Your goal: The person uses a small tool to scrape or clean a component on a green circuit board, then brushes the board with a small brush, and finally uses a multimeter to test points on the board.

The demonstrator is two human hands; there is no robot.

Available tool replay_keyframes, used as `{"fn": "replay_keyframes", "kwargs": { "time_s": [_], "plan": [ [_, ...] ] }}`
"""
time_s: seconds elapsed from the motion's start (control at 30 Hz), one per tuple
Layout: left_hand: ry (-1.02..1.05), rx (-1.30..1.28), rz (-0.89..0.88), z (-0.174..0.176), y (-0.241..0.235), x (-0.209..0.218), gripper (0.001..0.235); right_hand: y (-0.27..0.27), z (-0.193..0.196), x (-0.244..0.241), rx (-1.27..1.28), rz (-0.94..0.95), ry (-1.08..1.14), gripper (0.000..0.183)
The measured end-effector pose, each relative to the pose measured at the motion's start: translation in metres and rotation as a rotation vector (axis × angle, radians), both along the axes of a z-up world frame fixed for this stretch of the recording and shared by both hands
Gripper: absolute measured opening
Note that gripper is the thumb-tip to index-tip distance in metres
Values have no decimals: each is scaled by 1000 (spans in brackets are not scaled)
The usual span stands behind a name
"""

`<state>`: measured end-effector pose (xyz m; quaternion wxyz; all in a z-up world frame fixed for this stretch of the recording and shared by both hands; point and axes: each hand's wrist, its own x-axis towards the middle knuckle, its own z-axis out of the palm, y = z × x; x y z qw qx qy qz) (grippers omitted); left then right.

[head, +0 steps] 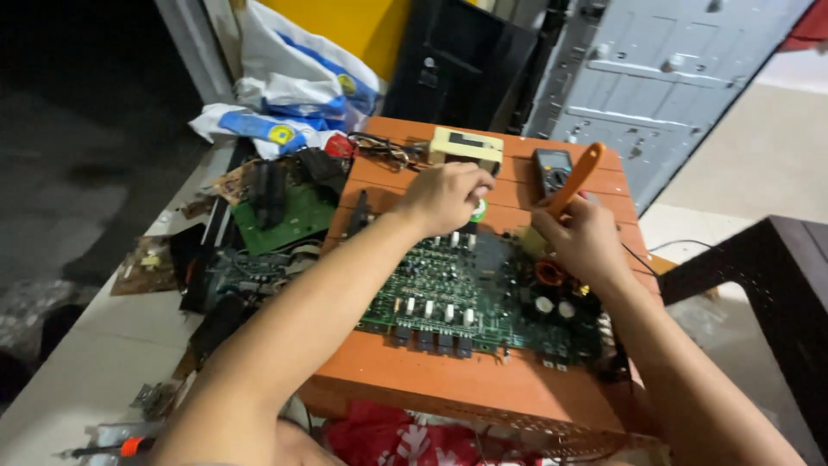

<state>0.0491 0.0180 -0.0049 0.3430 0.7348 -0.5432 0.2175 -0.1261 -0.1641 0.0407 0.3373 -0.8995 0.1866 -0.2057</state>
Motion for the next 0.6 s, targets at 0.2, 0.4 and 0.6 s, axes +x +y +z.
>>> {"fn": "replay_keyframes", "kwargs": {
  "time_s": [0.2,0.4,0.6],
  "plan": [
    [22,16,-12,-7,-5,7,16,-16,-18,-3,-44,19,-44,23],
    [13,39,-25,-6,-6,6,19,-19,-30,-6,-190,-7,-215,20],
    [26,22,-39,-5,-5,7,20,-23,-20,-9,-249,29,-327,21]
  ]
}}
